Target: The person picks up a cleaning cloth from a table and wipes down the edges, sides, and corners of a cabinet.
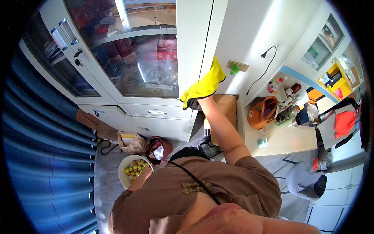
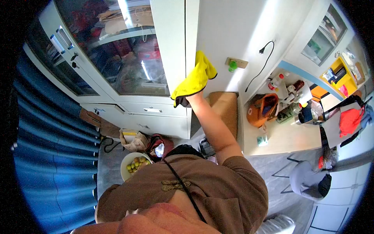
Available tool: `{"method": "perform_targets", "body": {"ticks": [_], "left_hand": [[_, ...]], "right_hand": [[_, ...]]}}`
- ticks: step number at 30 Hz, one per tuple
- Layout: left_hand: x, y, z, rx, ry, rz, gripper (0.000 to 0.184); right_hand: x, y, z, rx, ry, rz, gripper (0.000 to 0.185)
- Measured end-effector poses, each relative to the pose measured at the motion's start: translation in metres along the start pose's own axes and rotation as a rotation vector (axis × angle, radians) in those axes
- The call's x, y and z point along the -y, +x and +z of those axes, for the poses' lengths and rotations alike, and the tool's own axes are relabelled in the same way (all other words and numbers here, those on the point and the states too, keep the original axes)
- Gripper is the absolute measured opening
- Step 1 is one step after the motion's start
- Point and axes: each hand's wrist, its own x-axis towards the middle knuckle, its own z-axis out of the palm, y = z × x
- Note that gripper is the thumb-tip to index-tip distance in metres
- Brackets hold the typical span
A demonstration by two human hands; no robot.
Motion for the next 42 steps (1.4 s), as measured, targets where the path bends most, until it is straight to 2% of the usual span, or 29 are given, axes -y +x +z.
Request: {"method": "perform_targets", "body": {"ticks": [8,11,13,17,19,23,26,27,28,30,31,32,34,37,42], "left_hand": [[-0.015,0.013,0.0,-0.092,-0.128,0.037,0.032],[-0.013,0.014,0.008,-0.118,-0.14,0.03,0.032],[-0.013,0.006,0.014,-0.223,-0.026,-0.035,0.034],[-0.006,0.002,0.013,-0.09,-0.022,-0.057,0.035],[-0.002,0.0,0.011,-0.006,-0.023,-0.072,0.035],[0.0,-0.008,0.012,0.007,-0.042,-0.036,0.037],[0.002,-0.009,0.015,0.005,-0.042,-0.03,0.037],[0.002,-0.009,0.014,0.004,-0.042,-0.03,0.037],[0.001,-0.01,0.014,-0.001,-0.036,-0.031,0.037],[0.002,-0.008,0.016,-0.004,-0.038,-0.025,0.037],[0.002,-0.008,0.017,-0.006,-0.036,-0.023,0.037],[0.003,-0.008,0.017,-0.013,-0.041,-0.016,0.037],[0.002,-0.007,0.016,-0.023,-0.041,-0.006,0.037],[0.001,-0.003,0.016,-0.053,-0.042,0.011,0.037],[-0.012,0.001,0.012,-0.157,-0.046,0.07,0.038]], "right_hand": [[-0.02,-0.045,0.001,0.135,0.111,0.098,0.035],[-0.026,-0.033,0.003,0.082,0.087,0.069,0.035],[-0.029,-0.019,0.003,0.017,0.063,0.04,0.035],[-0.029,0.029,0.006,-0.065,0.047,-0.009,0.034],[0.001,0.062,-0.005,-0.097,-0.041,-0.218,0.034],[0.014,0.074,-0.001,-0.051,0.005,-0.098,0.035],[0.013,0.052,0.006,-0.015,-0.24,-0.162,0.041],[0.012,0.045,0.008,0.119,-0.159,-0.061,0.05],[0.0,0.03,0.017,0.12,-0.158,-0.062,0.05],[-0.028,-0.003,0.035,0.327,-0.138,0.098,0.059],[-0.026,-0.014,0.014,0.351,-0.299,-0.141,0.067],[-0.043,-0.053,0.016,0.454,0.025,0.215,0.072],[-0.043,-0.077,0.013,0.525,0.039,0.317,0.072],[-0.035,-0.08,0.008,0.559,-0.158,0.173,0.072],[-0.021,-0.08,0.001,0.584,-0.166,0.152,0.072]]}}
